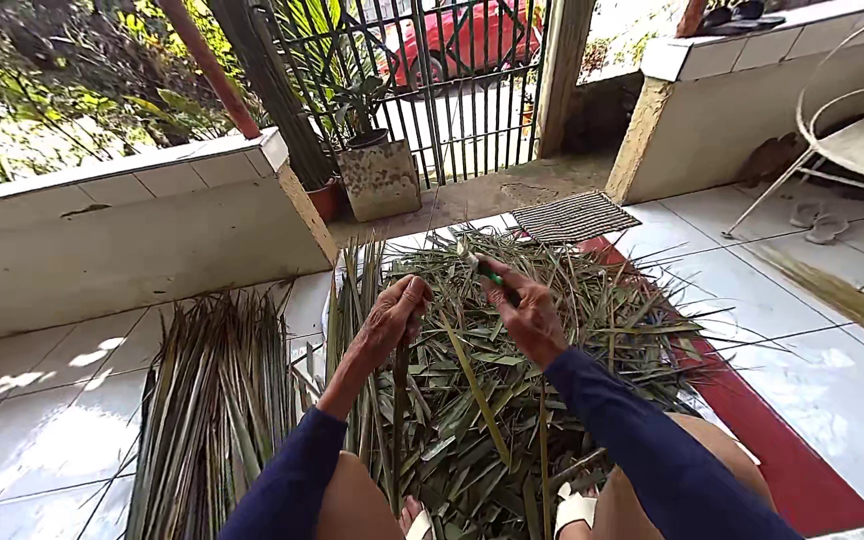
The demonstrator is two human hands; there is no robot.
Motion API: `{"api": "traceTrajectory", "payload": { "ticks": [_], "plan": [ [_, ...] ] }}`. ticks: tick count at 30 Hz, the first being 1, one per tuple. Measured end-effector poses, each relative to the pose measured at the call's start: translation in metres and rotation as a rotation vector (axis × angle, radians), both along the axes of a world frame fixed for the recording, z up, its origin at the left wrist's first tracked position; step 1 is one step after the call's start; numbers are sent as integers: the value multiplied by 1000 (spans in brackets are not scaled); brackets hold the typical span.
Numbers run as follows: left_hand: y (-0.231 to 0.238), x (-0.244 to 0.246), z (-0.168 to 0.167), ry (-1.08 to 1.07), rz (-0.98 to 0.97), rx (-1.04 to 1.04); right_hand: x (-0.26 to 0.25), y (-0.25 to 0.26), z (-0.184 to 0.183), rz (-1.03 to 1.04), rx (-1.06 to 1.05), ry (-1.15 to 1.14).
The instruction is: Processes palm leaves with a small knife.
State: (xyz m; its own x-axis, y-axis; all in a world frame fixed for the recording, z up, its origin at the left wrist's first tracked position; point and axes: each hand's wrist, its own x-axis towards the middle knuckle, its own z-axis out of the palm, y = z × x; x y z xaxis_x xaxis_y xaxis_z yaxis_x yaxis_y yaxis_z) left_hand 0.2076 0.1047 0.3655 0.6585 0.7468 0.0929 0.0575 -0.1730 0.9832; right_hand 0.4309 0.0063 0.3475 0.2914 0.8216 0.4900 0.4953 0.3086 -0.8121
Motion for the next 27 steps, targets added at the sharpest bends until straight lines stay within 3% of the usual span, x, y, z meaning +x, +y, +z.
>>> {"api": "traceTrajectory", "payload": {
  "ticks": [9,27],
  "plan": [
    [-6,36,-11,-31,-254,-300,-6,4,-14,-15,-13,-99],
    [-9,30,-10,12,-429,-373,18,6,-7,-159,-8,-78]
  ]
}}
